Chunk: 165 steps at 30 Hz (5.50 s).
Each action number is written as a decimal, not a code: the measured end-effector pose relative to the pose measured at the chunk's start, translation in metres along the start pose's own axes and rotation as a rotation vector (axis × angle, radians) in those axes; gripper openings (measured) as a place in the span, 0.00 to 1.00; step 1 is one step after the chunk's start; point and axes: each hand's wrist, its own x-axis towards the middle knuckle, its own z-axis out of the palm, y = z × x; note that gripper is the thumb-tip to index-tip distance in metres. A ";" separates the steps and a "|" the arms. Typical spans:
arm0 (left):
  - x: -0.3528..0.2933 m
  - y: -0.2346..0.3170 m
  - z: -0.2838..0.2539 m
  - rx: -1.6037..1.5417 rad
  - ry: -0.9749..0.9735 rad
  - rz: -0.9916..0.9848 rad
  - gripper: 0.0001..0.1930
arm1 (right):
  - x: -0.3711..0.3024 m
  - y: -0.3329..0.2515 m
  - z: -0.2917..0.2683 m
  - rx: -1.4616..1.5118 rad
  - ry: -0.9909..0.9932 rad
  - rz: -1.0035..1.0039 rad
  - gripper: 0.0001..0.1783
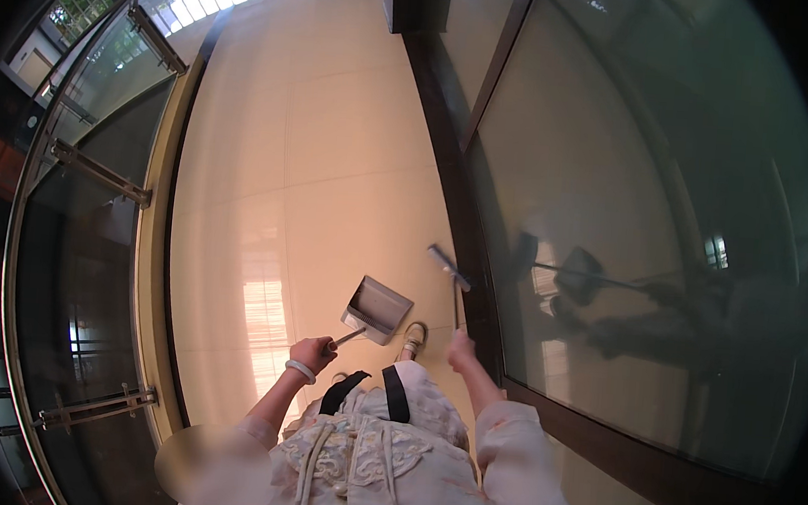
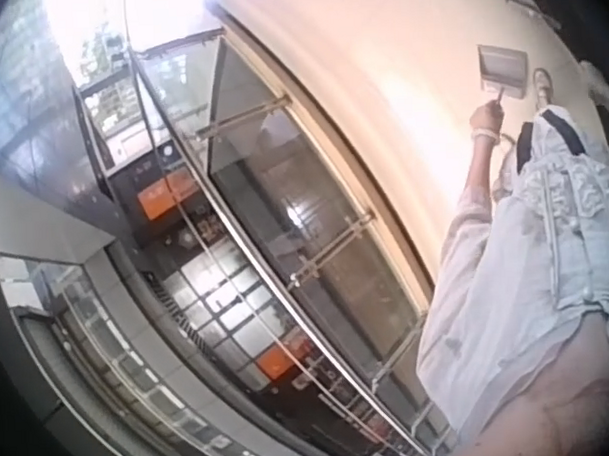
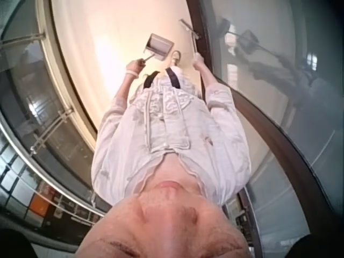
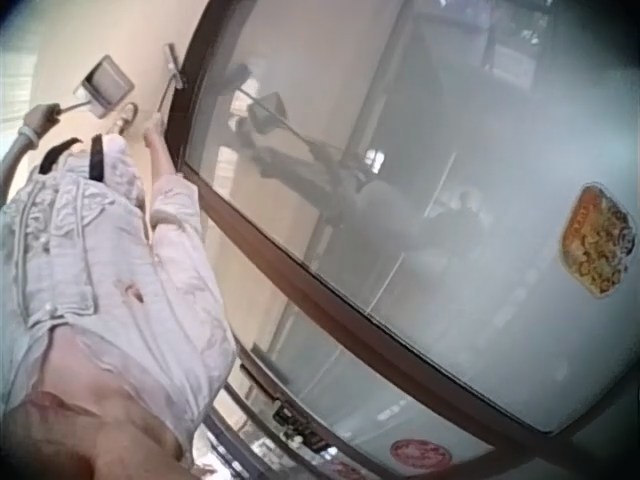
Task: The person is sweeping the floor with a broom and dustpan.
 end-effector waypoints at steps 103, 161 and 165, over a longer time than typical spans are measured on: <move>0.303 -0.036 -0.200 -0.274 0.115 -0.138 0.08 | 0.240 -0.350 -0.168 0.734 -0.141 0.105 0.12; 0.370 0.056 -0.186 -0.421 0.288 -0.693 0.11 | 0.323 -0.465 -0.173 -0.474 -0.431 -0.454 0.18; 0.371 0.040 -0.189 -0.453 0.288 -0.663 0.11 | 0.300 -0.465 -0.210 -0.265 -0.669 -0.251 0.21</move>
